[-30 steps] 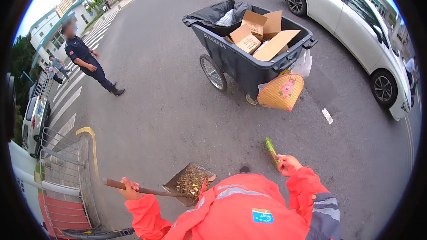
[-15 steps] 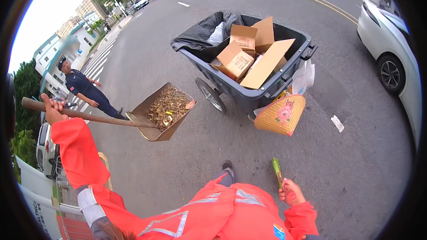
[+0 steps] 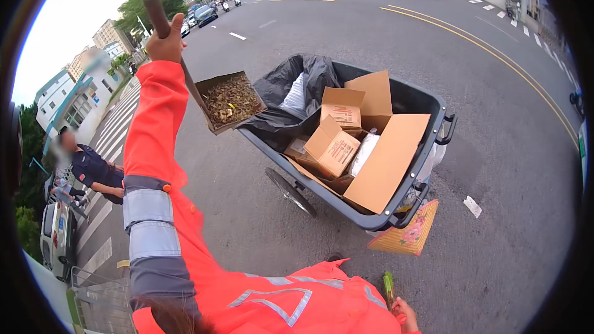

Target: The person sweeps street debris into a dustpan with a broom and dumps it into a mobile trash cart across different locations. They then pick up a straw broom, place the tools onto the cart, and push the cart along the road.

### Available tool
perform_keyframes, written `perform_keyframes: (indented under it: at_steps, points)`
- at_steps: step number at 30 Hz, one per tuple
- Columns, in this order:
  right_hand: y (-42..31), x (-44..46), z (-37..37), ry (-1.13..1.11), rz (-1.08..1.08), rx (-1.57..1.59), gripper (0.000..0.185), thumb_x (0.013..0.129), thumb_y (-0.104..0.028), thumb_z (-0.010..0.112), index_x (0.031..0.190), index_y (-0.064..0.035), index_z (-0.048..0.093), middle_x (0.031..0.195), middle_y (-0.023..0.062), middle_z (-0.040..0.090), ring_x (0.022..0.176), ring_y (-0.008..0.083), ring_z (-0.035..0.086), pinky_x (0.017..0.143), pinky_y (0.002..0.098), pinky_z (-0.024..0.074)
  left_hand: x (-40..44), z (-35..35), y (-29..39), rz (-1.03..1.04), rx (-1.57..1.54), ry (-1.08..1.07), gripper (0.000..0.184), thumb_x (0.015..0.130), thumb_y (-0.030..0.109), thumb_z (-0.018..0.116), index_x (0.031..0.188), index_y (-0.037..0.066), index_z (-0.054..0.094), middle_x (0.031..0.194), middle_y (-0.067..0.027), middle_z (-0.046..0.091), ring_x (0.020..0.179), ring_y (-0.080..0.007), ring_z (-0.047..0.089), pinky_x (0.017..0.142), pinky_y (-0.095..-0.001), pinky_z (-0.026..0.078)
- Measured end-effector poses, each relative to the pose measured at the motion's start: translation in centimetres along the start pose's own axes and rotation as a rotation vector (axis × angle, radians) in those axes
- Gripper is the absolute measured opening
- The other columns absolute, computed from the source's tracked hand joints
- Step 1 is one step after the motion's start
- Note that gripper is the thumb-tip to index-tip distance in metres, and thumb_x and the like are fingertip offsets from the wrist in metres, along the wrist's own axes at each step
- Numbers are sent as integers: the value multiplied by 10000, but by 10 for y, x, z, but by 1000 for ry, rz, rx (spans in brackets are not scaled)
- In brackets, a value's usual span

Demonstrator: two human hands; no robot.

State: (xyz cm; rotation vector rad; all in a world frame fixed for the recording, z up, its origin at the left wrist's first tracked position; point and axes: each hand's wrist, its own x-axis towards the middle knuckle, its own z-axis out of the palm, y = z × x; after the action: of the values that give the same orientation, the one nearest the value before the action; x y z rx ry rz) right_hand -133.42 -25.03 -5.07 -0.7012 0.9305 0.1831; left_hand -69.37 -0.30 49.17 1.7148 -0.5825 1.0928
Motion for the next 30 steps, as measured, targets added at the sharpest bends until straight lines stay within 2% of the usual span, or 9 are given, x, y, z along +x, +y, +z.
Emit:
perform_keyframes:
  at_steps: [2,4,5,7,10,16,23,27,30]
  points:
    - [-13,2,35,118,-45,-24,352,868,-362,507,756,-34,571,680,72,609,600,188,561,587,319,453,-31,60,-39,243,65,-210,406,738,379,714,663,10,562,491,-36,469,464,-109,401,468,-284,379]
    - [-26,4,63,175,-23,-39,347,867,-357,506,758,-33,569,680,72,607,599,187,560,584,317,452,-74,108,-76,240,29,-573,317,749,307,711,700,26,573,532,-94,465,501,-136,390,495,-312,387]
    - [-30,5,72,188,-11,-40,345,866,-354,506,758,-33,568,680,73,606,598,187,559,583,316,452,-98,126,-100,231,-18,-720,275,743,267,706,698,31,571,567,-123,522,493,-207,465,512,-338,403]
    - [-35,7,84,205,16,-43,341,865,-350,505,759,-31,567,680,73,604,597,186,558,580,314,451,-134,149,-144,438,92,-1054,229,746,233,648,642,51,554,642,-159,576,637,-349,570,561,-399,438]
    - [-35,6,91,231,56,-39,334,862,-343,504,761,-30,564,679,74,601,595,185,555,577,311,450,-186,162,-182,493,-8,-1195,360,796,369,602,613,63,555,630,-152,573,633,-356,563,583,-430,435]
    - [-32,5,97,260,110,-52,321,858,-328,502,765,-26,559,679,77,595,591,184,551,569,305,447,-219,174,-197,542,73,-1401,332,820,379,546,673,84,588,672,-133,592,685,-334,581,648,-423,454]
    - [-33,19,84,167,129,-113,306,853,-312,499,769,-22,553,678,79,588,587,182,546,561,298,444,-188,147,-151,624,93,-1158,304,786,318,617,611,78,554,570,-113,544,597,-317,561,570,-419,441]
    - [-36,25,62,75,135,-180,298,850,-303,498,772,-20,549,677,80,585,584,181,543,556,294,443,-140,101,-108,634,86,-761,282,737,239,689,589,59,531,568,-127,541,543,-313,546,497,-393,414]
    - [-46,31,46,-3,139,-255,292,848,-295,497,773,-18,546,677,81,582,582,180,541,552,291,441,-114,41,-70,450,124,-488,265,733,212,704,610,41,542,552,-129,533,492,-297,508,479,-361,401]
